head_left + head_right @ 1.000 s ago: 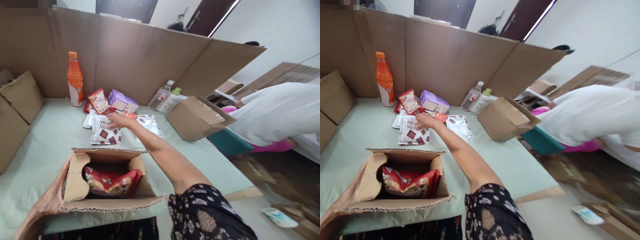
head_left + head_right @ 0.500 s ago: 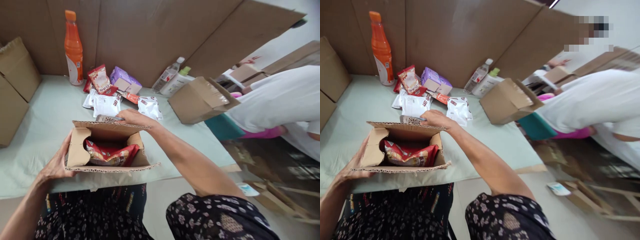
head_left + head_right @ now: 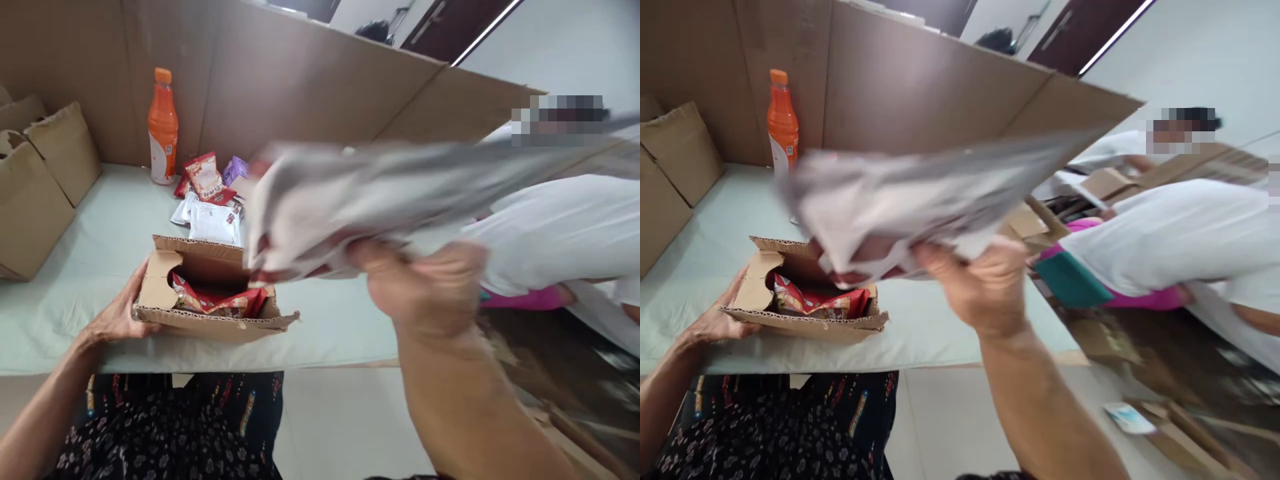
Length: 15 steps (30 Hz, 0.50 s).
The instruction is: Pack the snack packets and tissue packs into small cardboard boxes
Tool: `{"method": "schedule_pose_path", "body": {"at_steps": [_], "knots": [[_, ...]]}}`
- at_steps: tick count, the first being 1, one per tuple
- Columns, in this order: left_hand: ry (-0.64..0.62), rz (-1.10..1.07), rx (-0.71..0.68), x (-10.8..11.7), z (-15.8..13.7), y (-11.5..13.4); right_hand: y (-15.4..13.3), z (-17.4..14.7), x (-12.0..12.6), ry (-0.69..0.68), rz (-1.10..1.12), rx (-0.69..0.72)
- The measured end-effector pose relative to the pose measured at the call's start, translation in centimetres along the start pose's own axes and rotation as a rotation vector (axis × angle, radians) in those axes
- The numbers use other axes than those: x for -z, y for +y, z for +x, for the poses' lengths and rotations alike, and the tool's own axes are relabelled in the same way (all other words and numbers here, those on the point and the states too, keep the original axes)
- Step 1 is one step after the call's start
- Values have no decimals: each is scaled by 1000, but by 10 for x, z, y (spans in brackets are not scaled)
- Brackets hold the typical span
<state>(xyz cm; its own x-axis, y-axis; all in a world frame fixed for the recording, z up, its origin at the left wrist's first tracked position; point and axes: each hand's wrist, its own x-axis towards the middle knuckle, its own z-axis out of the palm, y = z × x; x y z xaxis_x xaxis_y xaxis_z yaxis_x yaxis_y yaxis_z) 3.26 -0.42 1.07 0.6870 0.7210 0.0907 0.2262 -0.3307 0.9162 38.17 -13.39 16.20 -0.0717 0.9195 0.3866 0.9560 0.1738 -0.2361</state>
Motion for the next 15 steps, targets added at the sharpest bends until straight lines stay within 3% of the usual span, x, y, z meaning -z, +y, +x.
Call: {"method": "schedule_pose_path", "body": {"at_steps": [7,10,12,15], "knots": [[-6,-11,-19,-1,-3,-3,-47,22,-17,-301,-261,219],[-21,-27,-31,-1,-3,-11,-63,33,-23,-443,-419,204],[-27,-42,-45,-3,-2,-15,-69,34,-24,-487,-508,177],[-36,-97,-45,-5,-1,-14,-72,27,-23,-448,-525,226]]}}
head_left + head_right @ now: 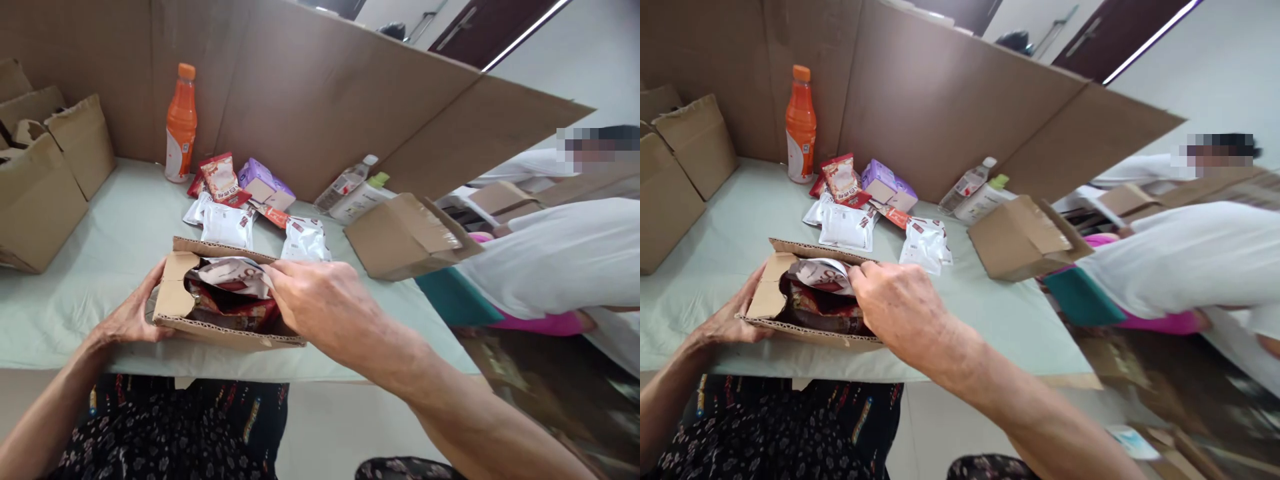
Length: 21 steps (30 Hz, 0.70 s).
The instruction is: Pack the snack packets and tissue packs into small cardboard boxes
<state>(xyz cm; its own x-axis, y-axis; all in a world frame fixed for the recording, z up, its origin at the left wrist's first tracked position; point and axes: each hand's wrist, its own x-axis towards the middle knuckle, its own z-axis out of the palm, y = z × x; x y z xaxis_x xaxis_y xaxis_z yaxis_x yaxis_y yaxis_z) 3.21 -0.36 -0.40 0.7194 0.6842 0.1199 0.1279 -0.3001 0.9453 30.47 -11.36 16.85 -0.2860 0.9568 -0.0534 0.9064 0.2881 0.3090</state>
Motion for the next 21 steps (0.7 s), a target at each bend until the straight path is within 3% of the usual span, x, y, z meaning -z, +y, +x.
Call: {"method": "schedule_pose_path", "body": {"at_steps": [4,10,17,21], "knots": [[-16,-35,31,-2,1,4,-2,-4,-7,32,20,-6],[-21,12,-11,-2,-1,1,-5,35,-23,-361,123,50],[-6,57,-62,-2,-3,-1,-7,48,-14,-326,196,110],[11,126,-76,1,-2,-6,-9,60,-27,-384,317,258]]}}
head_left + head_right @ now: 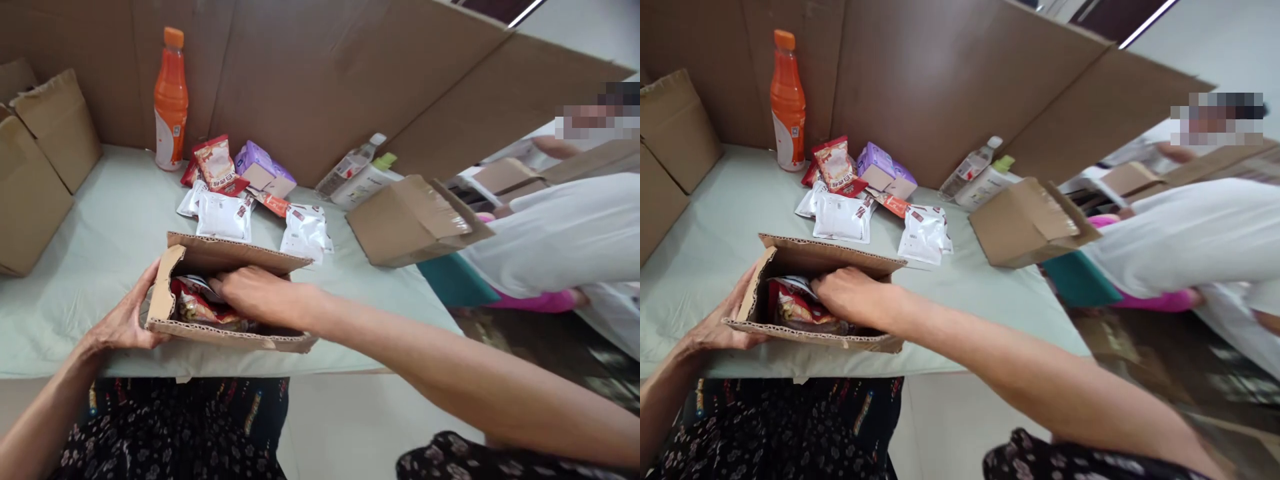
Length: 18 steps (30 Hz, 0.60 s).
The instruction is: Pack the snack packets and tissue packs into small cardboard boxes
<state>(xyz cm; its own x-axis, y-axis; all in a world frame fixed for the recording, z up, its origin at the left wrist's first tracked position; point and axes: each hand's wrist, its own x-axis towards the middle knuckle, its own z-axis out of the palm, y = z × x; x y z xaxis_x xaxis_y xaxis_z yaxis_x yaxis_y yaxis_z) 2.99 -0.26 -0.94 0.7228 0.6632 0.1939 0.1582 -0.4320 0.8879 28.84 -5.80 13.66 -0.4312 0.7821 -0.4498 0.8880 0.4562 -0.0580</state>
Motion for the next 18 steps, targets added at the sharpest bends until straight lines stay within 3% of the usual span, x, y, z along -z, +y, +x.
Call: {"method": "schedule_pose_path", "body": {"at_steps": [3,10,13,15,18], "knots": [[-30,-9,10,1,0,0,11,4,-5,-19,71,112],[-30,-48,34,0,0,5,13,11,-14,24,77,74],[-6,-35,72,2,1,10,21,10,-16,61,165,152],[-15,-41,86,4,1,13,29,-8,-18,173,242,197],[-30,-46,77,5,0,15,39,-55,-31,636,404,124]]}}
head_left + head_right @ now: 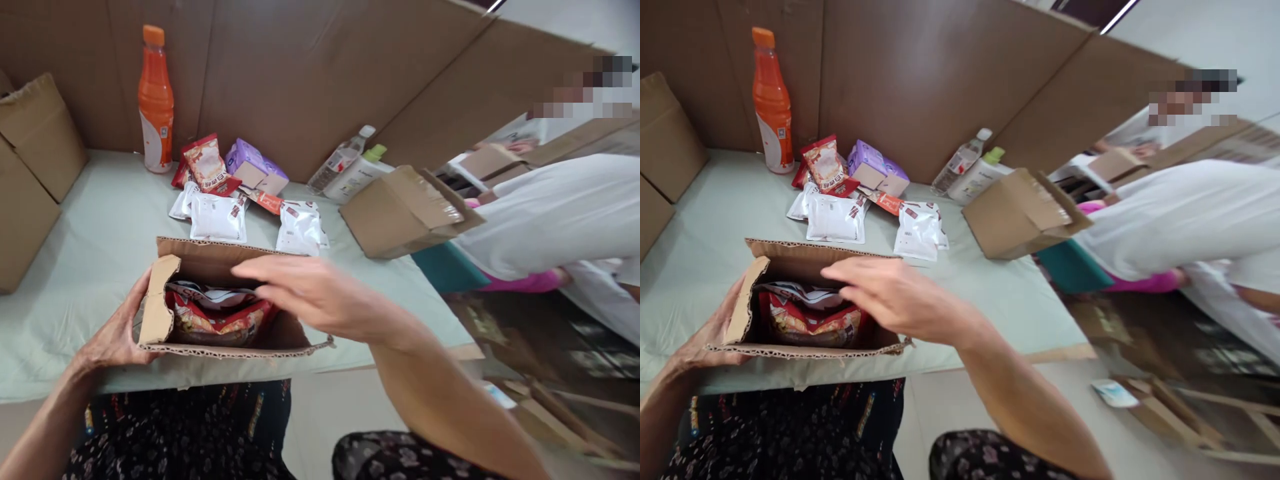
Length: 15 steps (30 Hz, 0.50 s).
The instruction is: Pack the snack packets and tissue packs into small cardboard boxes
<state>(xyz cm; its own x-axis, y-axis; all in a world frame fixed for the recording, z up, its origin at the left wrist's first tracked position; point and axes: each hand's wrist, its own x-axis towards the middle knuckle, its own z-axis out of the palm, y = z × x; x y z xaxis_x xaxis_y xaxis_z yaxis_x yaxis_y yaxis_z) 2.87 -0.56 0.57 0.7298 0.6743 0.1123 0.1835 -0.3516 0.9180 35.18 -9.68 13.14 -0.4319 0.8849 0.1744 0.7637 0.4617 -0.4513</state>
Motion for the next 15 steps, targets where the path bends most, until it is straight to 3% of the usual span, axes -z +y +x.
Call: {"method": "schedule_pose_path", "body": {"at_steps": [2,4,8,13,15], "knots": [[10,-6,-5,0,-1,-3,0,-35,7,347,69,-79],[32,4,-6,0,-2,-7,-1,-64,3,496,110,-134],[137,92,-141,-1,-6,-6,0,-94,-23,552,180,-104],[426,13,-536,-11,-11,31,9,-96,-41,649,244,-60],[427,140,-506,-15,-10,44,14,-89,-44,660,206,-54]]}}
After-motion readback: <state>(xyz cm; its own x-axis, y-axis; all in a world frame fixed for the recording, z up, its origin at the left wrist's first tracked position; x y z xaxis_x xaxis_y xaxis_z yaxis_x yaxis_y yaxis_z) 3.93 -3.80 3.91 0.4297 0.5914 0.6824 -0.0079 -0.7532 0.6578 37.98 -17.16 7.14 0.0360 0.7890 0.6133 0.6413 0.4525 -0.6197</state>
